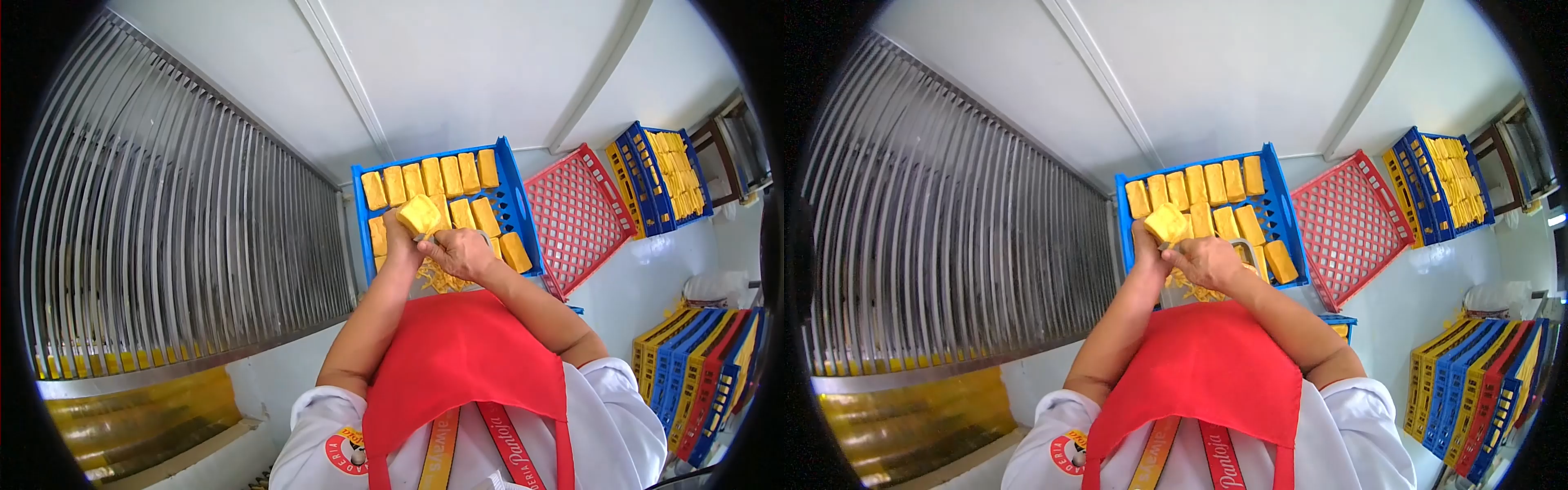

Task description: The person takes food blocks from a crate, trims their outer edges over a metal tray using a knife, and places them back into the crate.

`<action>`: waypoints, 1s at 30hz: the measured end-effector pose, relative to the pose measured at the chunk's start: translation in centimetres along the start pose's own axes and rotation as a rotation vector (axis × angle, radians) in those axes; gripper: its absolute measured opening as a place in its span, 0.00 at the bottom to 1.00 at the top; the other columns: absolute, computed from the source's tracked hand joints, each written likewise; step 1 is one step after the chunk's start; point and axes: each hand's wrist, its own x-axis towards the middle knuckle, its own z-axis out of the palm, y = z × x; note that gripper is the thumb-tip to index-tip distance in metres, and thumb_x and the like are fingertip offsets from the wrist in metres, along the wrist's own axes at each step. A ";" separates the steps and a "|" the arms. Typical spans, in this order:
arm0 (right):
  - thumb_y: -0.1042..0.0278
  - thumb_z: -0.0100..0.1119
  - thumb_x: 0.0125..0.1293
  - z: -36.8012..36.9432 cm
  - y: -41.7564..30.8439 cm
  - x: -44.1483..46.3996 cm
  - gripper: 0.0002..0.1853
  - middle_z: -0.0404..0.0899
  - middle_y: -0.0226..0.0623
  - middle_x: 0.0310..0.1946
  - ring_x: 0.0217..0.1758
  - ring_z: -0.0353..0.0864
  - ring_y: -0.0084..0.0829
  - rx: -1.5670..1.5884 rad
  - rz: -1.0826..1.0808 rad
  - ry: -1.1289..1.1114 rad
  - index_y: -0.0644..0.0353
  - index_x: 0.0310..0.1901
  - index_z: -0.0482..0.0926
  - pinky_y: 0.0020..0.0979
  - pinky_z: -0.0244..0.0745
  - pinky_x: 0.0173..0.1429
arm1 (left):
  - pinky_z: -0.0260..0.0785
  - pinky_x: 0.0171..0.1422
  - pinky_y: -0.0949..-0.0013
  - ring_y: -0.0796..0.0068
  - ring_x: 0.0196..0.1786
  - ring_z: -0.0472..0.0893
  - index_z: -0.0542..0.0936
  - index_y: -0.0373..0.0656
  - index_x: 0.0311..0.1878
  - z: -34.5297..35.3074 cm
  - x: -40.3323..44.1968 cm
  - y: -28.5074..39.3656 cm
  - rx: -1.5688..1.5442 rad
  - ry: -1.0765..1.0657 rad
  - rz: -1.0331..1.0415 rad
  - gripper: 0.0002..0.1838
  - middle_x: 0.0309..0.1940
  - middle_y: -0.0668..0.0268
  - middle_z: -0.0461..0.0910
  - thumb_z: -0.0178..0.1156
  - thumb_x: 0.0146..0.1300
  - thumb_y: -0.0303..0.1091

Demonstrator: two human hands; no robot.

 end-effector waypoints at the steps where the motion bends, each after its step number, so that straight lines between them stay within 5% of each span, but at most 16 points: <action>1: 0.32 0.57 0.64 -0.3 -0.1 0.1 0.32 0.81 0.50 0.26 0.33 0.82 0.53 -0.003 -0.005 -0.027 0.61 0.31 0.79 0.49 0.77 0.39 | 0.77 0.48 0.55 0.63 0.43 0.82 0.78 0.44 0.48 -0.5 0.4 0.0 -0.003 -0.001 0.004 0.21 0.42 0.63 0.81 0.44 0.70 0.51; 8: 0.27 0.69 0.47 -1.9 0.6 1.4 0.35 0.84 0.40 0.31 0.36 0.85 0.44 -0.182 -0.243 0.171 0.58 0.37 0.84 0.41 0.79 0.41 | 0.82 0.46 0.53 0.57 0.47 0.85 0.72 0.35 0.59 -0.1 -0.9 0.8 0.279 0.386 -0.016 0.26 0.49 0.54 0.81 0.52 0.72 0.49; 17: 0.25 0.56 0.58 -0.8 -0.3 0.8 0.34 0.85 0.44 0.32 0.38 0.87 0.41 -0.381 -0.034 -0.154 0.55 0.37 0.85 0.39 0.81 0.43 | 0.82 0.32 0.56 0.57 0.43 0.86 0.71 0.34 0.60 -0.3 -1.3 1.2 0.352 0.400 -0.052 0.28 0.48 0.53 0.81 0.55 0.71 0.50; 22: 0.30 0.55 0.63 0.1 0.7 -0.1 0.32 0.81 0.43 0.24 0.31 0.84 0.44 -0.280 -0.100 0.012 0.58 0.27 0.81 0.42 0.78 0.34 | 0.79 0.23 0.63 0.60 0.39 0.86 0.73 0.37 0.58 -2.2 0.3 1.4 0.429 0.466 -0.104 0.29 0.46 0.55 0.82 0.54 0.69 0.55; 24: 0.31 0.54 0.65 0.0 0.9 -0.2 0.32 0.81 0.44 0.23 0.31 0.84 0.46 -0.184 -0.108 0.084 0.58 0.28 0.81 0.43 0.77 0.35 | 0.78 0.24 0.64 0.63 0.36 0.86 0.75 0.41 0.57 -3.1 0.5 1.5 0.349 0.248 -0.150 0.28 0.46 0.58 0.83 0.50 0.70 0.57; 28: 0.37 0.51 0.69 -0.9 0.5 0.0 0.30 0.81 0.50 0.25 0.35 0.84 0.51 -0.148 -0.060 0.109 0.61 0.29 0.81 0.47 0.77 0.39 | 0.79 0.33 0.63 0.66 0.43 0.85 0.75 0.44 0.57 -3.0 0.1 1.3 0.348 0.150 -0.183 0.27 0.49 0.61 0.82 0.46 0.70 0.57; 30: 0.39 0.50 0.70 -0.9 0.2 0.2 0.30 0.81 0.53 0.26 0.37 0.84 0.53 -0.119 -0.032 0.086 0.63 0.30 0.81 0.48 0.76 0.41 | 0.78 0.50 0.59 0.65 0.53 0.82 0.74 0.44 0.58 -2.7 0.2 0.8 0.176 0.192 -0.072 0.27 0.54 0.61 0.80 0.44 0.70 0.55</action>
